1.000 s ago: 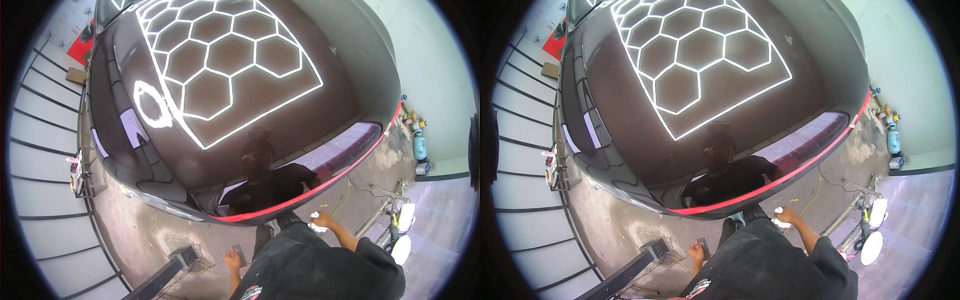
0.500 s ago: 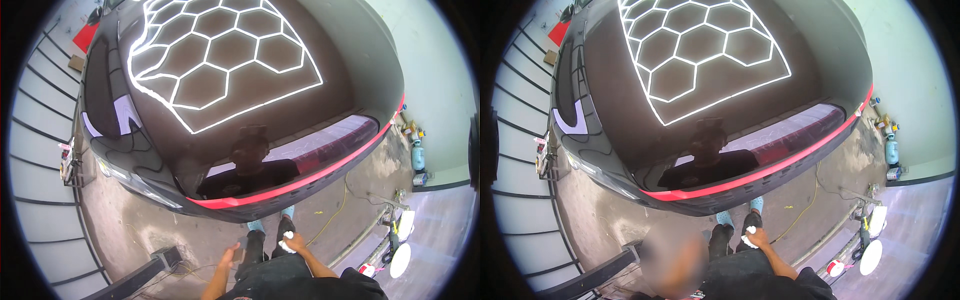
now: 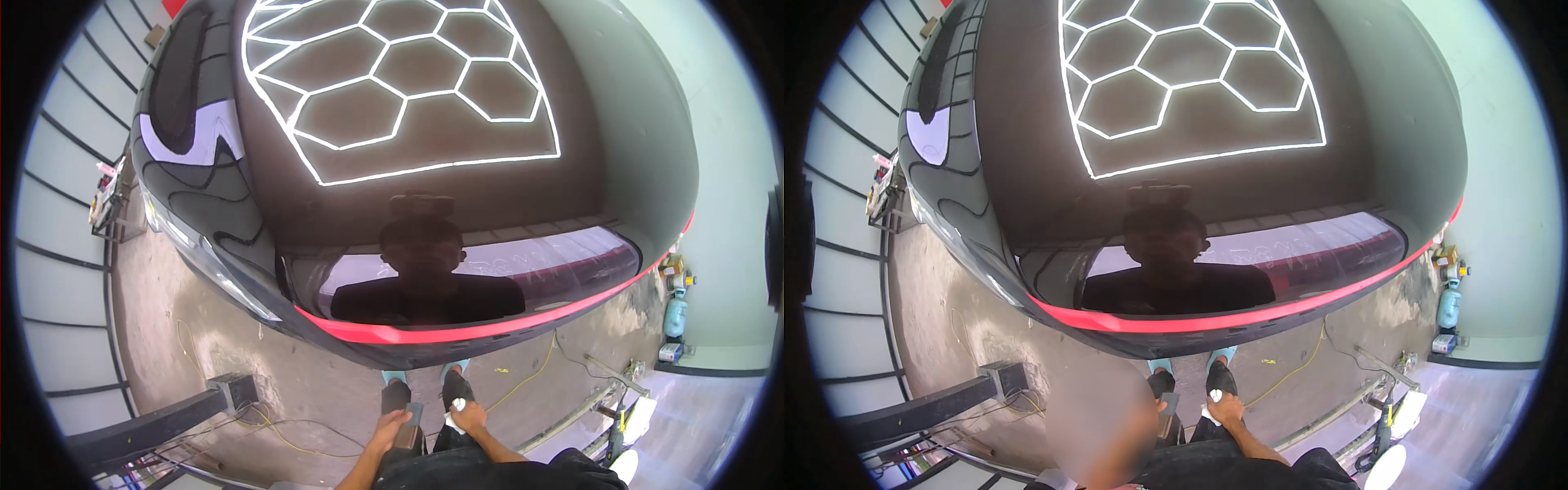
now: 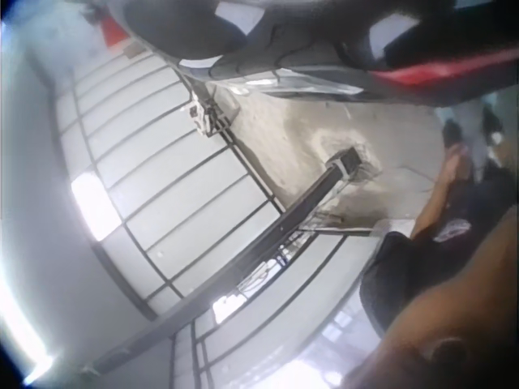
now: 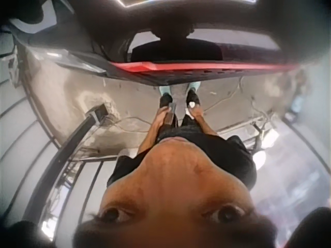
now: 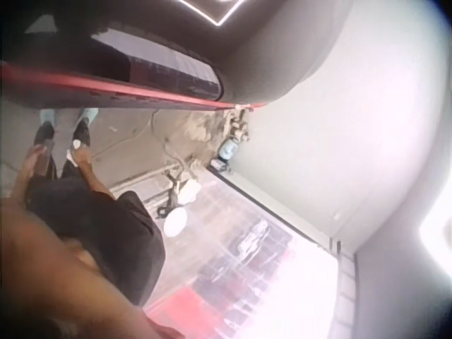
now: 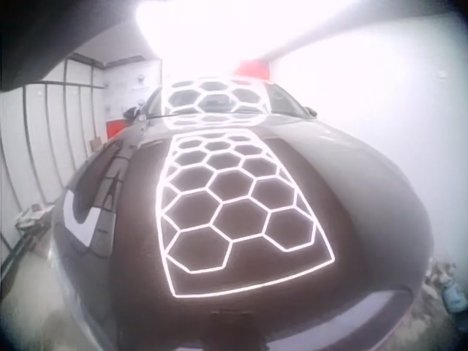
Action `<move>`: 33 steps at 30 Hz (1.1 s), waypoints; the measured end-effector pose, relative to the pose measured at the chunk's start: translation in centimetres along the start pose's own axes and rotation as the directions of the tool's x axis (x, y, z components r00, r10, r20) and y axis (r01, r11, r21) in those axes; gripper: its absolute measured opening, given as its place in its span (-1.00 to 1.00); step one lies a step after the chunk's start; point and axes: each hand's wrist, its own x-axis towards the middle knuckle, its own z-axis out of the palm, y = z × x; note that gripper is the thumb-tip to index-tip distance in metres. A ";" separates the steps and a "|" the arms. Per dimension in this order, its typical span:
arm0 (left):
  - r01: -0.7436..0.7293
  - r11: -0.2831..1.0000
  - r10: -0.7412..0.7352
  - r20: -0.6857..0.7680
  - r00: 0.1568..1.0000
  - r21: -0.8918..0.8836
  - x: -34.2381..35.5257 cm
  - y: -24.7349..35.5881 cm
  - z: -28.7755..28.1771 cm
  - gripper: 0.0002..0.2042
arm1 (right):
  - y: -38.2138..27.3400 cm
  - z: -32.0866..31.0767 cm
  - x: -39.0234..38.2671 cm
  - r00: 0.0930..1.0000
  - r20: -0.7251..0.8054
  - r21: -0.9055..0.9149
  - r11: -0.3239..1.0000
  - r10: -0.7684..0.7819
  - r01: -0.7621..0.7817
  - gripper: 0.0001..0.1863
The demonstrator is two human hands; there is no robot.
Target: The person wipes a car hood with a cloth, sands the hood with sandpaper, wraps the sandpaper around a sanding block, and sands the car hood with the block.
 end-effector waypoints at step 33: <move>0.058 0.963 -0.048 0.044 0.998 -0.264 -0.4 -2.1 0.2 -0.77 | -0.8 0.2 1.7 0.994 -0.091 -0.097 0.994 -0.054 0.045 -0.35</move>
